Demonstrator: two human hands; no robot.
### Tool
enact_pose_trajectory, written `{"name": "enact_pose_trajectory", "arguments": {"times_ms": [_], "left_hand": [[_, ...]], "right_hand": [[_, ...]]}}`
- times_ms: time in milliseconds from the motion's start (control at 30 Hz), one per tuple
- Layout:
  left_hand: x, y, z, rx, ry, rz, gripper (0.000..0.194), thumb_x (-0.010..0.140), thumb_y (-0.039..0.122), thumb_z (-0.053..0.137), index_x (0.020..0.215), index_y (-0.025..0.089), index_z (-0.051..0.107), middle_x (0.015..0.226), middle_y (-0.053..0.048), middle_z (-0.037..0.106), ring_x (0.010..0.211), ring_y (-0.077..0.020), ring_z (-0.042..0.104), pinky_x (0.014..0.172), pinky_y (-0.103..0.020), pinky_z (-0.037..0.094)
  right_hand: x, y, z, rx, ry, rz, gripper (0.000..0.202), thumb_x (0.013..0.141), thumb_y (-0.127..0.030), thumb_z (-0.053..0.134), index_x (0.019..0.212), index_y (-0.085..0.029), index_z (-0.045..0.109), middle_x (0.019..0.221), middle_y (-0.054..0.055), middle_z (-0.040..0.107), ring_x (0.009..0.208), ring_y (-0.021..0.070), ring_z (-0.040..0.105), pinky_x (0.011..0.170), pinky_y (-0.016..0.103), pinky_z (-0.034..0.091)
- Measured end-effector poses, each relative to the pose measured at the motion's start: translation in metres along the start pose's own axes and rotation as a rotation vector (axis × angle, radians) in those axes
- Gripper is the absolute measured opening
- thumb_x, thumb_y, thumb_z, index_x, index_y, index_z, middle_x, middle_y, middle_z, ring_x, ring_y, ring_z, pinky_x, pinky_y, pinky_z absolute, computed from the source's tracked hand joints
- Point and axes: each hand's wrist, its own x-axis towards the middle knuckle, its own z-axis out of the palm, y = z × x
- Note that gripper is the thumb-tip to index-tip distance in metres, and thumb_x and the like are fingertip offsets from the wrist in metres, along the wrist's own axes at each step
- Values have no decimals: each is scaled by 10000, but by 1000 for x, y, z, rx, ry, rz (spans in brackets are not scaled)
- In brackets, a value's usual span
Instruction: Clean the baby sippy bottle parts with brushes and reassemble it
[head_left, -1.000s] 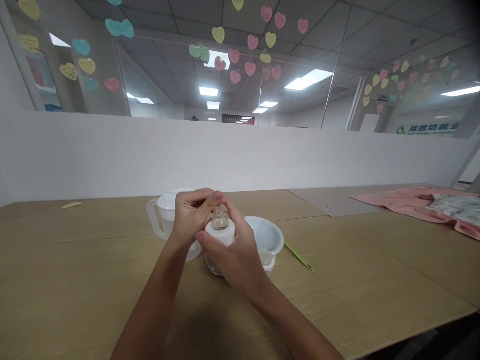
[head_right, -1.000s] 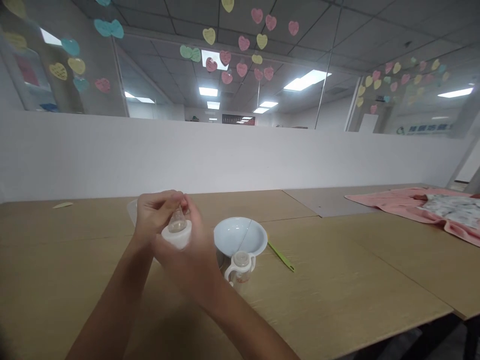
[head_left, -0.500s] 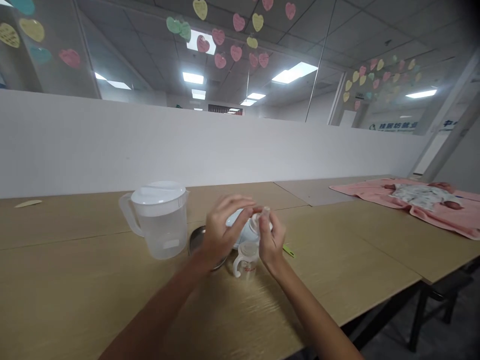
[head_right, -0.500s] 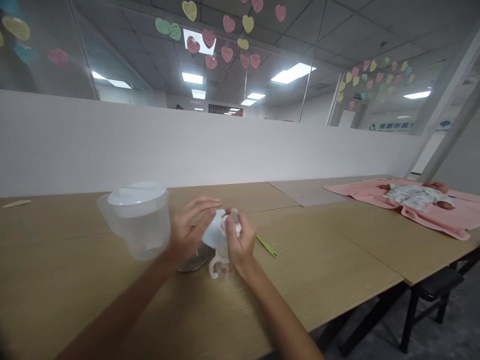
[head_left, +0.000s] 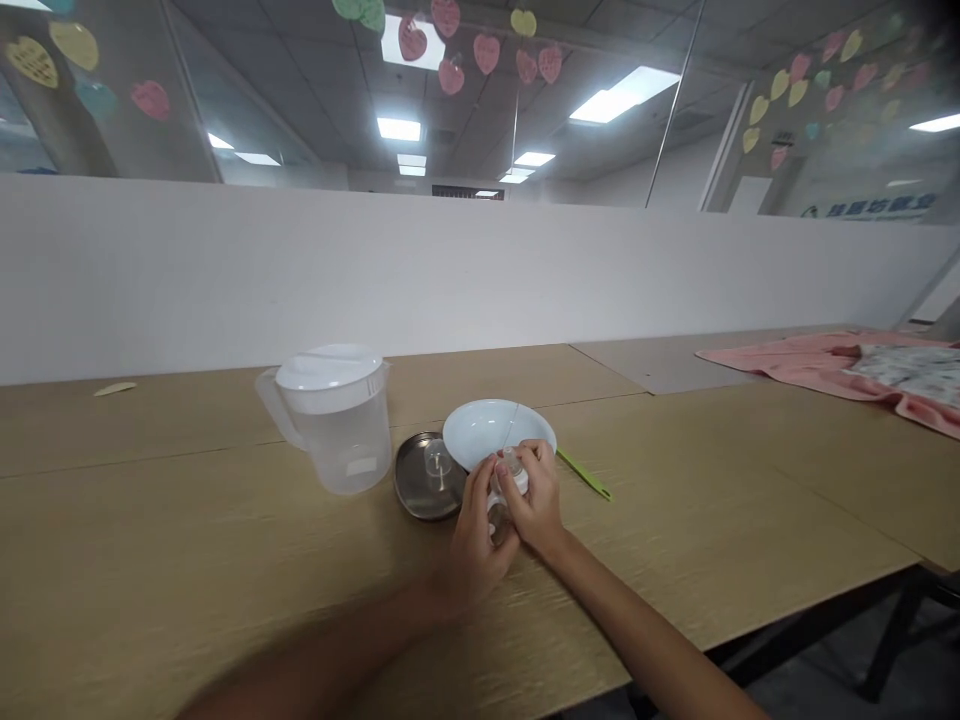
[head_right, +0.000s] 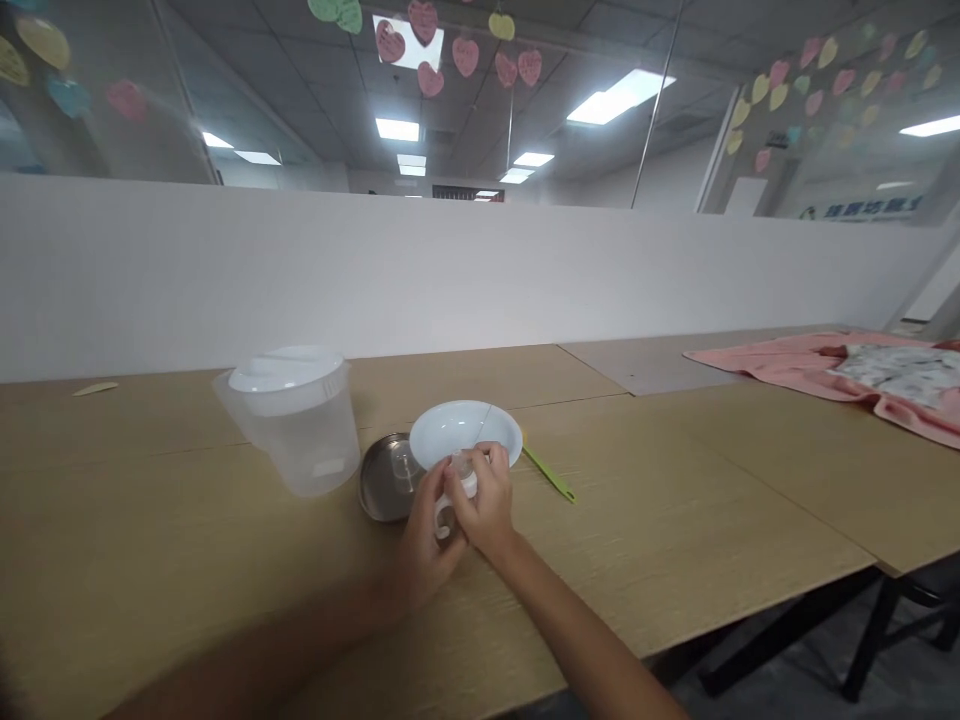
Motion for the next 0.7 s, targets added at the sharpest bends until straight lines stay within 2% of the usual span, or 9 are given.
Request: {"name": "enact_pose_trajectory", "arguments": {"times_ms": [167,400,700], "left_hand": [[0,4,-2,10,-20,-14,645,758,91,510,1350,210,280,1384,-129,359,1301,-277,338,1099,-462,271],[1,4,-2,-13,-17,-28,625,762,102,525,1337,213,306,1364,-115,399,1278,-262,371,1095,-451,284],[0,0,-4,-67,-38,-68,677,725,86,538,1348,203,299,1373,-113,400,1274,-269,379,1087,-464,297]], "right_hand": [[-4,4,1,44,76,74,262,814,-360,549,995,-173,516,906,57,540,851,192,514,747,348,436],[-3,8,-2,19,90,-25,139,840,-325,518,831,-193,558,800,38,597,799,186,536,747,351,424],[-3,11,-1,75,80,-32,191,858,-338,479,830,-190,598,793,47,634,789,200,572,758,376,438]]}}
